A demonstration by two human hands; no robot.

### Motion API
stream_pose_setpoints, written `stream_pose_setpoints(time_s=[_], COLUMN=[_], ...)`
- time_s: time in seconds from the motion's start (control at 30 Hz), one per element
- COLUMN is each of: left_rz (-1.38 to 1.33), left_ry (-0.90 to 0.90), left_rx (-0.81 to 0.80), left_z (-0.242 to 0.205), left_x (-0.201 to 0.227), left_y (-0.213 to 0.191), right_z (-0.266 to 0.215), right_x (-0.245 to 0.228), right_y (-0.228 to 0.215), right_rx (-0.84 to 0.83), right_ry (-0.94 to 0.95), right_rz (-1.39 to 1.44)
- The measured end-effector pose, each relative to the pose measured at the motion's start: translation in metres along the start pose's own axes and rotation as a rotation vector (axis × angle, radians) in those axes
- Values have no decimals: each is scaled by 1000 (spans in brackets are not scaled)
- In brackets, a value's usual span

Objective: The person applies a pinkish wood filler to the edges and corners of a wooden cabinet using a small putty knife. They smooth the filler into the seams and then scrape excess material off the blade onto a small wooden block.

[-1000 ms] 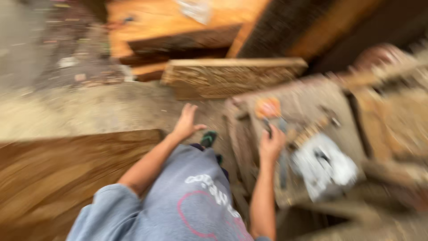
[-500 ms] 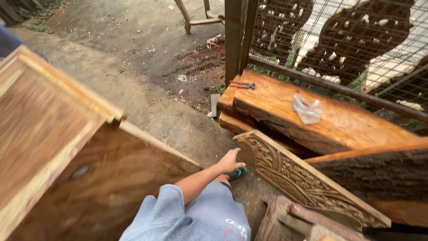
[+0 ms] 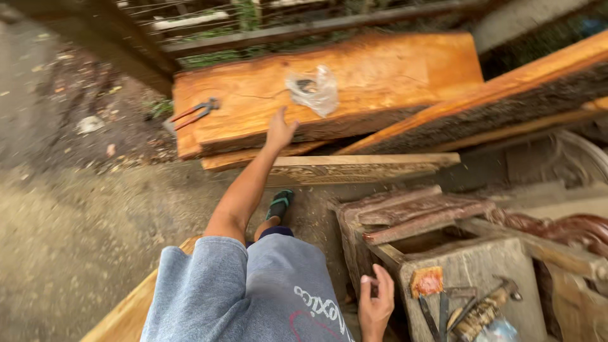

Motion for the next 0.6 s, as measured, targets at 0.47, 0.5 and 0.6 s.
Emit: stream_pose_setpoints(time_s=[0.47,0.5,0.6], left_rz=[-45,-35,-53], left_ry=[-177,-129,31], left_rx=[-18,-77,-62], left_z=[151,153,159], left_x=[-4,-5,-3], left_y=[73,80,94], right_z=[-65,-59,-39], right_x=[40,36,24], right_y=[20,27,40], right_rx=[117,90,-9], right_ry=[485,464,683], right_rz=[-147,-128,-182])
Point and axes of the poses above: each hand's wrist, its own z-axis towards the middle knuckle, its own y-axis out of the palm, x = y × z, the point moved 3 cm from there along z, towards the middle knuckle, and after that the axes turned 13 degrees about z, right-handed, at the moved point
